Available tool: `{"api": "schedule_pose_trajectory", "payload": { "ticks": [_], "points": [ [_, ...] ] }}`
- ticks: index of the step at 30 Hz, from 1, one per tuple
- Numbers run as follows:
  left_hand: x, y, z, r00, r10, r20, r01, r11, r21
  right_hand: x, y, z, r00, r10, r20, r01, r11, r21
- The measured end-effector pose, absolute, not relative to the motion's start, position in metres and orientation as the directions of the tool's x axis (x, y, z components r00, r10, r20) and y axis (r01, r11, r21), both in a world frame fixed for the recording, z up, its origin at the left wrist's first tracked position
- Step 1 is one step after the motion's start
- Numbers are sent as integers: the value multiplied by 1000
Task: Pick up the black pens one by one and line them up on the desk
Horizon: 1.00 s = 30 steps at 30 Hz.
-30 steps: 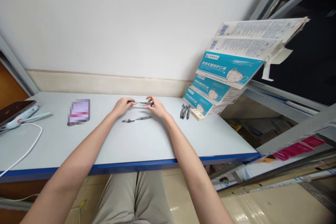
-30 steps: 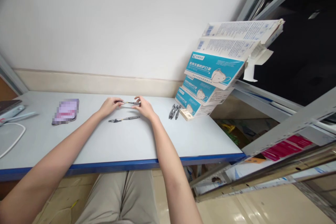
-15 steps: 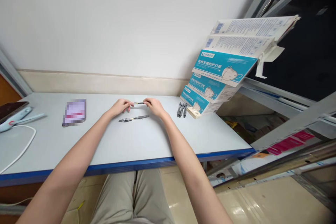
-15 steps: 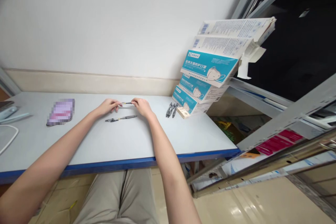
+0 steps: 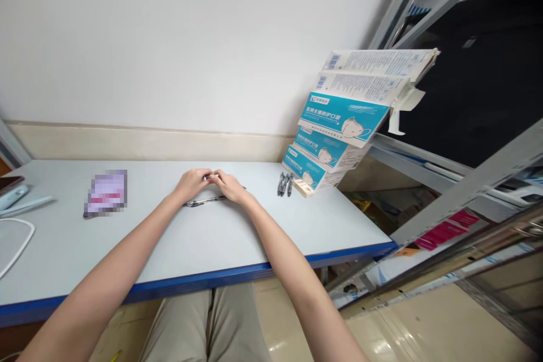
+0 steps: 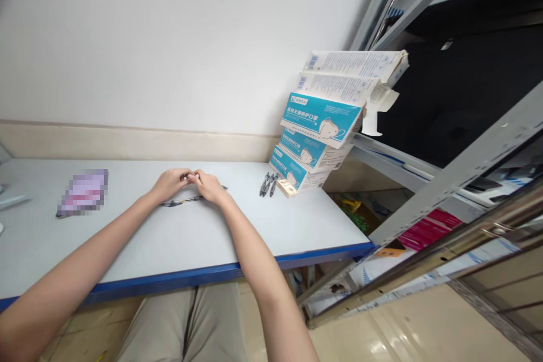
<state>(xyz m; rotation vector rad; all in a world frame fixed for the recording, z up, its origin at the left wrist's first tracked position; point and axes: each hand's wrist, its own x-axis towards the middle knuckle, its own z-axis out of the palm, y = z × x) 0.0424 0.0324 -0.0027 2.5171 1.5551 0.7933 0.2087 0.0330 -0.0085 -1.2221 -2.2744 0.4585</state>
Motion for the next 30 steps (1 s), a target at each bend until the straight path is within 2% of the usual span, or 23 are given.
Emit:
{"api": "schedule_pose_trajectory", "payload": {
  "ticks": [3, 6, 9, 12, 14, 18, 25, 30],
  "points": [
    [33, 34, 0, 364, 873, 323, 798, -472, 375, 209, 34, -6, -341, 897, 281, 741, 440, -507],
    [10, 40, 0, 242, 925, 293, 867, -342, 363, 217, 34, 0, -230, 926, 300, 829, 348, -439],
    [-11, 46, -3, 98, 954, 282, 912, -200, 359, 219, 30, 6, -191, 931, 311, 864, 309, -397],
    [-20, 50, -8, 73, 962, 262, 920, -166, 354, 215, 26, 8, -197, 935, 295, 876, 303, -376],
    [-20, 51, -11, 88, 964, 252, 925, -173, 338, 211, 24, 8, -230, 921, 315, 873, 339, -352],
    [-15, 51, -13, 116, 961, 250, 928, -194, 317, 202, 17, 6, -382, 838, 390, 812, 506, -291],
    [-12, 48, -13, 148, 958, 244, 939, -214, 270, 174, -2, -5, -576, 714, 397, 728, 669, -148],
    [-10, 47, -12, 169, 957, 235, 937, -230, 262, 168, -3, -15, -698, 629, 342, 612, 772, -170]
  ]
}}
